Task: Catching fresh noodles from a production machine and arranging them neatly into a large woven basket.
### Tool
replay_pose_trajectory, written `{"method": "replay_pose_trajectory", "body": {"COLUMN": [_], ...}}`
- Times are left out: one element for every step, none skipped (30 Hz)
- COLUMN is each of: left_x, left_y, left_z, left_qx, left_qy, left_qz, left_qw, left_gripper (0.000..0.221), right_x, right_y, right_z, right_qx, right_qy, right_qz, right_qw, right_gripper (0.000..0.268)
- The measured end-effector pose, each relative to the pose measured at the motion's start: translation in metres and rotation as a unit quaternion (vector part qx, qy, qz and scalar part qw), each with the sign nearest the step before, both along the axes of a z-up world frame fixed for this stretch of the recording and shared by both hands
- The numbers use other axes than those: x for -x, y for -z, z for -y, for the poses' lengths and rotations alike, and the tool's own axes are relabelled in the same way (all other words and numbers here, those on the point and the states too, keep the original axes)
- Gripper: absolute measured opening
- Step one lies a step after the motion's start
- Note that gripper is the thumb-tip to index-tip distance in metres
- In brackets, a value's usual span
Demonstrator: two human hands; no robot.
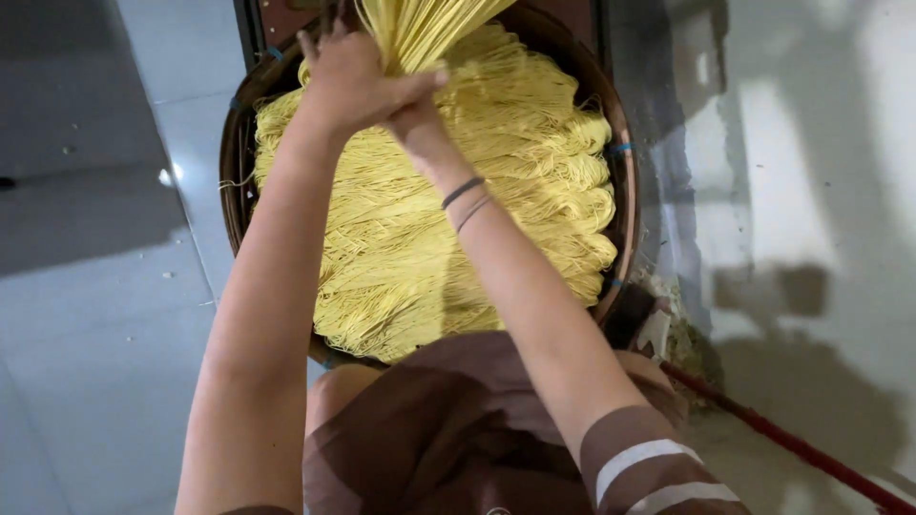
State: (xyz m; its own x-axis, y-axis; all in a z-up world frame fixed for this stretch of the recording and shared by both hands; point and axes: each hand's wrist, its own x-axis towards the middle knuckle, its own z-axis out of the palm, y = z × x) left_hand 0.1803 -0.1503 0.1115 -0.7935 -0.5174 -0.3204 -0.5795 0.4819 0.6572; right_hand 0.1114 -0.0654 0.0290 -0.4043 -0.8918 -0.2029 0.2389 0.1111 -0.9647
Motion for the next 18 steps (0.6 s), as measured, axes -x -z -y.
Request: {"method": "replay_pose_trajectory", "body": {"left_x": [-0.005,-0.010,-0.010,-0.012,-0.014,-0.017,-0.019,-0.021,-0.025,-0.029,-0.035,-0.048,-0.057,-0.065,-0.071,-0.076,-0.085,-0.088], "left_y": [-0.007,-0.015,-0.019,-0.024,-0.029,-0.044,-0.058,-0.071,-0.060,-0.049,-0.037,-0.029,-0.021,-0.011,-0.006,0.000,0.008,0.001], "left_z": [-0.002,-0.003,-0.007,-0.011,-0.015,-0.024,-0.032,-0.041,-0.043,-0.044,-0.042,-0.050,-0.057,-0.064,-0.064,-0.063,-0.064,-0.067], "left_qx": [-0.025,-0.050,-0.047,-0.090,-0.131,-0.126,-0.184,-0.242,-0.238,-0.225,-0.212,-0.206,-0.214,-0.220,-0.220,-0.295,-0.369,-0.370], "left_qy": [-0.014,-0.027,-0.025,-0.054,-0.084,-0.084,-0.095,-0.105,-0.104,-0.110,-0.118,-0.121,-0.106,-0.090,-0.089,-0.071,-0.055,-0.057], "left_qz": [0.031,0.062,0.057,0.027,-0.002,-0.008,-0.010,-0.013,-0.017,0.002,0.021,0.017,-0.044,-0.105,-0.106,-0.144,-0.177,-0.174], "left_qw": [0.999,0.996,0.997,0.994,0.988,0.988,0.978,0.964,0.966,0.968,0.970,0.971,0.970,0.966,0.966,0.942,0.911,0.911], "left_gripper": [0.065,0.064,0.064,0.058,0.054,0.054,0.037,0.030,0.030,0.038,0.048,0.048,0.042,0.038,0.038,0.030,0.023,0.023], "right_x": [-0.014,-0.029,-0.038,-0.047,-0.058,-0.059,-0.058,-0.058,-0.049,-0.041,-0.033,-0.009,0.020,0.050,0.068,0.086,0.100,0.076], "right_y": [-0.007,-0.014,-0.024,-0.034,-0.045,-0.043,-0.041,-0.038,-0.052,-0.064,-0.076,-0.056,-0.035,-0.013,-0.004,0.007,0.021,-0.028], "right_z": [-0.005,-0.009,-0.016,-0.022,-0.028,-0.032,-0.035,-0.038,-0.047,-0.056,-0.061,-0.072,-0.083,-0.092,-0.089,-0.086,-0.085,-0.077], "right_qx": [0.007,0.015,0.018,-0.052,-0.120,-0.114,-0.149,-0.181,-0.177,-0.237,-0.294,-0.288,-0.158,-0.008,-0.008,0.043,0.091,0.088], "right_qy": [0.035,0.069,0.070,0.041,0.009,0.008,-0.083,-0.171,-0.170,-0.156,-0.144,-0.146,0.000,0.142,0.142,0.176,0.209,0.209], "right_qz": [0.036,0.073,0.068,0.046,0.024,0.019,-0.092,-0.201,-0.205,-0.208,-0.210,-0.214,0.057,0.323,0.323,0.378,0.434,0.436], "right_qw": [0.999,0.995,0.995,0.997,0.992,0.993,0.981,0.947,0.947,0.936,0.921,0.922,0.986,0.936,0.936,0.908,0.872,0.871], "right_gripper": [0.010,0.013,0.013,0.045,0.079,0.079,0.064,0.050,0.050,0.040,0.035,0.035,0.045,0.057,0.057,0.066,0.103,0.103]}}
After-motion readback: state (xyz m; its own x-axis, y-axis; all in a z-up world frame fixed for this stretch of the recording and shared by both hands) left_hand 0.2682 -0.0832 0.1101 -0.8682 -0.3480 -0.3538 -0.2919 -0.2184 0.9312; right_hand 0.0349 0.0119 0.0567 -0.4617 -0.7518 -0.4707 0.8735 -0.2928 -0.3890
